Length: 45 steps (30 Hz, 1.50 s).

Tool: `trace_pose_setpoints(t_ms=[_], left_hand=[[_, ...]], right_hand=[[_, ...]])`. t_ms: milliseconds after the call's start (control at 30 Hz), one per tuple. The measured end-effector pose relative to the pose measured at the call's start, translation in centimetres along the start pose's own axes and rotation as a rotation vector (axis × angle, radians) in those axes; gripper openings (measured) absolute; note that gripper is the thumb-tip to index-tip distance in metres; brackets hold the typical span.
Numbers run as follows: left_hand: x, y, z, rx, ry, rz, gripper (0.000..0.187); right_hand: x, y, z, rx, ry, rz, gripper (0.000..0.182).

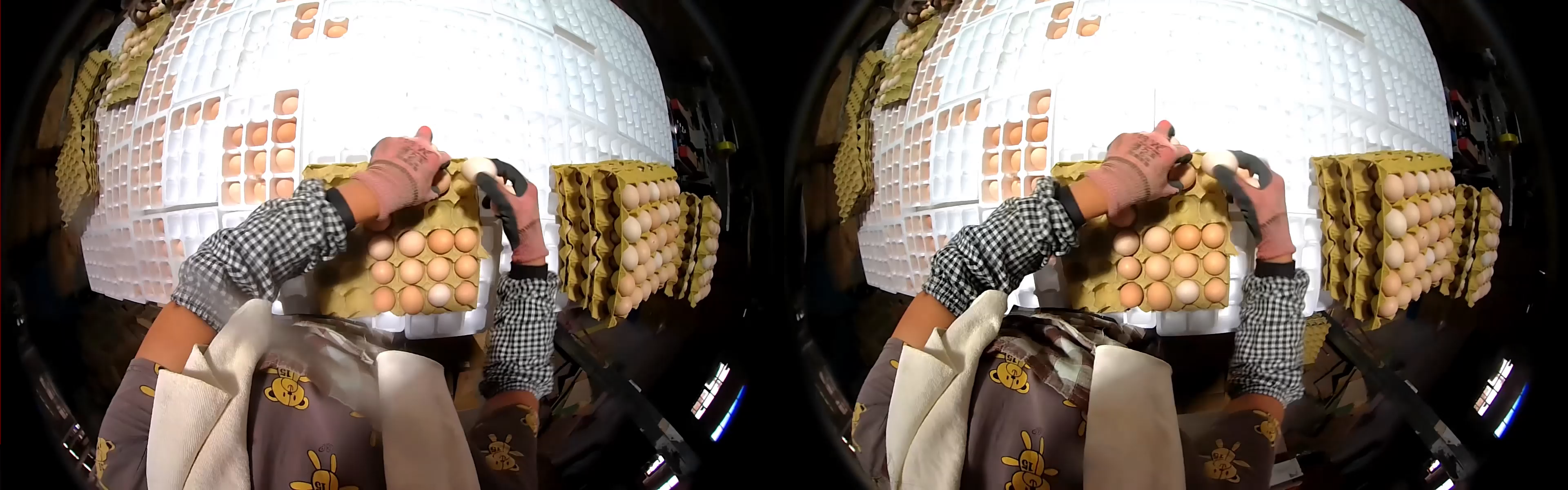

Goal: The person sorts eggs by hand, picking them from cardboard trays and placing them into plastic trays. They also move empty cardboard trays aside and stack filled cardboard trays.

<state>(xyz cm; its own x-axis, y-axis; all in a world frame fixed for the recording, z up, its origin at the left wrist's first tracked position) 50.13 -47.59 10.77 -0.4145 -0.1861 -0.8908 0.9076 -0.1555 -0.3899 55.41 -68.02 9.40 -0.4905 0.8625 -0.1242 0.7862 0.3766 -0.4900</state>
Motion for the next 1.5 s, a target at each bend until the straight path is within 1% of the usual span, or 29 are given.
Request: trace_pose_setpoints(t_ms=[67, 100, 133, 167, 233, 300, 333, 400, 467, 500, 533, 567, 600, 667, 767, 800, 833, 867, 900, 933, 967, 1033, 1100, 1167, 1233, 1300, 1367, 1400, 1500], left_hand=[[2.2, 0.0, -2.6, -0.036, -0.359, 0.145, 0.039], [3.5, 0.3, -3.9, -0.008, -0.558, 0.177, 0.038], [3.4, -1.3, -3.9, -0.083, -0.452, 0.282, 0.037], [2.2, -2.5, -3.1, -0.166, -0.381, 0.191, 0.043], [1.9, -2.8, -1.6, -0.176, -0.175, 0.141, 0.050], [1.8, -2.1, -0.3, -0.085, 0.053, 0.048, 0.055], [2.1, -1.5, 0.3, -0.090, 0.169, 0.014, 0.056], [3.0, 0.2, -0.3, 0.057, 0.142, 0.011, 0.057], [3.0, 1.2, 0.1, -0.017, 0.167, -0.021, 0.047], [3.5, 1.3, 0.3, 0.020, 0.212, 0.062, 0.043], [4.1, 1.5, 0.1, -0.022, 0.085, 0.128, 0.040], [3.1, 0.8, -0.1, 0.045, 0.066, 0.136, 0.042], [2.4, 0.4, -1.0, 0.052, -0.053, 0.085, 0.039], [2.1, -1.1, -3.0, 0.058, -0.187, 0.038, 0.037], [2.5, -5.7, -8.7, -0.101, -0.652, 0.572, 0.028], [2.5, -7.8, -11.8, -0.213, -0.817, 0.677, 0.036], [3.3, -8.9, -15.5, -0.330, -0.801, 0.859, 0.049], [2.6, -10.5, -18.8, -0.552, -0.607, 0.874, 0.055], [4.3, -10.4, -22.5, -0.573, -0.534, 1.019, 0.044], [3.7, -11.0, -25.0, -0.631, -0.408, 0.828, 0.044], [4.7, -10.7, -27.4, -0.573, -0.243, 0.679, 0.043], [4.6, -10.7, -29.5, -0.540, -0.289, 0.621, 0.040], [4.4, -11.1, -30.3, -0.565, -0.180, 0.729, 0.044], [5.5, -11.2, -30.7, -0.555, -0.134, 0.702, 0.054], [5.8, -11.6, -30.9, -0.507, -0.172, 0.705, 0.056], [6.3, -11.7, -31.1, -0.472, -0.213, 0.705, 0.059], [6.8, -12.2, -31.3, -0.427, -0.408, 0.943, 0.061], [6.4, -12.3, -31.2, -0.389, -0.441, 0.893, 0.062], [5.1, -11.4, -31.5, -0.182, -0.588, 0.817, 0.049]], right_hand=[[0.2, -0.6, 3.5, -0.045, 0.873, -0.286, 0.060], [1.3, -1.2, 3.8, 0.151, 1.466, -0.515, 0.065], [2.3, -1.6, 3.8, 0.171, 1.504, -0.454, 0.067], [3.6, -1.9, 3.8, 0.202, 1.540, -0.404, 0.069], [5.5, -1.6, 3.8, 0.197, 1.620, -0.500, 0.066], [6.9, -1.3, 3.2, 0.138, 1.592, -0.614, 0.065], [6.5, -1.1, 4.8, 0.028, 1.441, -0.351, 0.064], [5.5, -1.9, 5.8, -0.086, 1.079, -0.102, 0.061], [6.4, -2.1, 2.8, -0.039, 1.241, -0.399, 0.059], [7.4, -2.5, 1.1, 0.068, 1.580, -0.667, 0.060], [8.1, -2.5, 0.4, 0.021, 1.586, -0.717, 0.061], [8.5, -2.5, -0.1, -0.036, 1.592, -0.749, 0.063], [8.7, -2.5, 0.0, -0.067, 1.515, -0.534, 0.061], [10.2, -3.0, -1.9, -0.119, 1.428, -0.477, 0.060], [11.7, -2.1, -3.3, -0.126, 1.342, -0.486, 0.059], [12.1, -1.6, -3.5, -0.127, 1.262, -0.510, 0.058], [13.2, -1.0, -3.1, -0.082, 1.233, -0.418, 0.057], [15.2, -0.7, -4.6, -0.200, 0.765, -0.310, 0.051], [17.4, -0.1, -6.5, -0.303, 0.292, -0.203, 0.045], [19.2, 1.3, -7.0, -0.423, 0.043, -0.264, 0.042], [21.2, 3.1, -7.1, -0.548, -0.208, -0.321, 0.039], [26.0, 8.1, -7.0, -0.720, -0.177, -0.109, 0.042], [30.0, 11.2, -8.8, -0.840, -0.466, 0.005, 0.047], [33.4, 14.1, -9.6, -0.702, -0.651, 0.087, 0.053], [35.3, 16.2, -9.9, -0.500, -0.893, 0.048, 0.054], [34.8, 17.3, -8.3, -0.646, -0.737, 0.044, 0.052], [33.7, 18.6, -6.4, -0.586, -0.863, -0.016, 0.049], [33.2, 18.6, -6.7, -0.555, -0.808, -0.049, 0.048], [31.9, 19.9, -9.3, -0.356, -0.611, -0.111, 0.047]])
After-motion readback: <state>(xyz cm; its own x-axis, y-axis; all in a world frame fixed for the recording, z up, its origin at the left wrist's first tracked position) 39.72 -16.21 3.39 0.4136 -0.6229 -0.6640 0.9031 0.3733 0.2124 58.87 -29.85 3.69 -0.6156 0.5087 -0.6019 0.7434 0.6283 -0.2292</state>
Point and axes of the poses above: each hand's wrist, its own y-axis towards the middle knuckle, its own x-axis out of the palm, z = x × y, the point moved 2 cm from there along y, towards the middle knuckle, and after that the axes turned 9 degrees about y, right-handed, at the moved point
